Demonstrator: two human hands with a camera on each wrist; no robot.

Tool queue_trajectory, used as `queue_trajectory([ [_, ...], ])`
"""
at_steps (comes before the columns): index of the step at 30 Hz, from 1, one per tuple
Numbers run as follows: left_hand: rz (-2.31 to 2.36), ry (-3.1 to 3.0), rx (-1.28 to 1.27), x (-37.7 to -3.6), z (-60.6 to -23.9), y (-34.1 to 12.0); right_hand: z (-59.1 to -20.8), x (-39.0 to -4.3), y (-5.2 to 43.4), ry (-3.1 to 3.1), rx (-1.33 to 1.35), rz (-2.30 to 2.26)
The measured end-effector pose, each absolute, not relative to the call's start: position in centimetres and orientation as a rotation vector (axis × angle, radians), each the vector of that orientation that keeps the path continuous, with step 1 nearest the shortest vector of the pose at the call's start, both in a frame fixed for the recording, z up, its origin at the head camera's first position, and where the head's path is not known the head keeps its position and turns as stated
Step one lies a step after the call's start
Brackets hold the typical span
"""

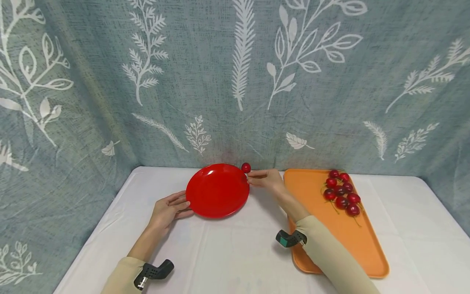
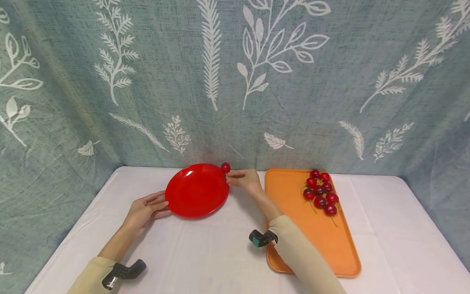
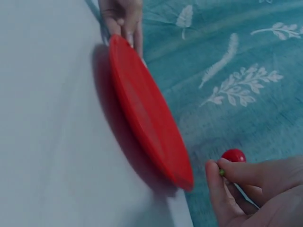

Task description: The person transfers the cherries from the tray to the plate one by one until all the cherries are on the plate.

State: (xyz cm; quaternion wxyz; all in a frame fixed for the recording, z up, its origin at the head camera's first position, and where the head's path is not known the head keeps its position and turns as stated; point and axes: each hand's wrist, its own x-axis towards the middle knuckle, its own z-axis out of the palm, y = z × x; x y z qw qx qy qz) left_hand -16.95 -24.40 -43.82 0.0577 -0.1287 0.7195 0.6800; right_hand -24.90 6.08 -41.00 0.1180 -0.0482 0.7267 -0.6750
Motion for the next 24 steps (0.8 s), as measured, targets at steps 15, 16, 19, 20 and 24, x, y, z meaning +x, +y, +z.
queue_trajectory([
  [15,2.075,2.172,-0.379,-16.9,-44.0,-24.1,-42.6,-26.0,-0.7,2.104,-0.068,-1.933],
  [16,2.073,2.176,-0.388,-16.8,-44.0,-24.2,-42.6,-26.0,-1.2,2.105,-0.068,-1.935],
  [19,2.068,2.184,-0.412,-16.7,-44.1,-24.4,-42.6,-26.0,-2.5,2.116,-0.072,-1.932],
  [20,2.07,2.185,-0.415,-16.6,-44.1,-24.4,-42.7,-26.1,-2.8,2.128,-0.074,-1.928],
  [24,2.085,2.169,-0.393,-16.7,-44.0,-24.5,-43.1,-26.4,-3.7,2.167,-0.012,-1.942],
])
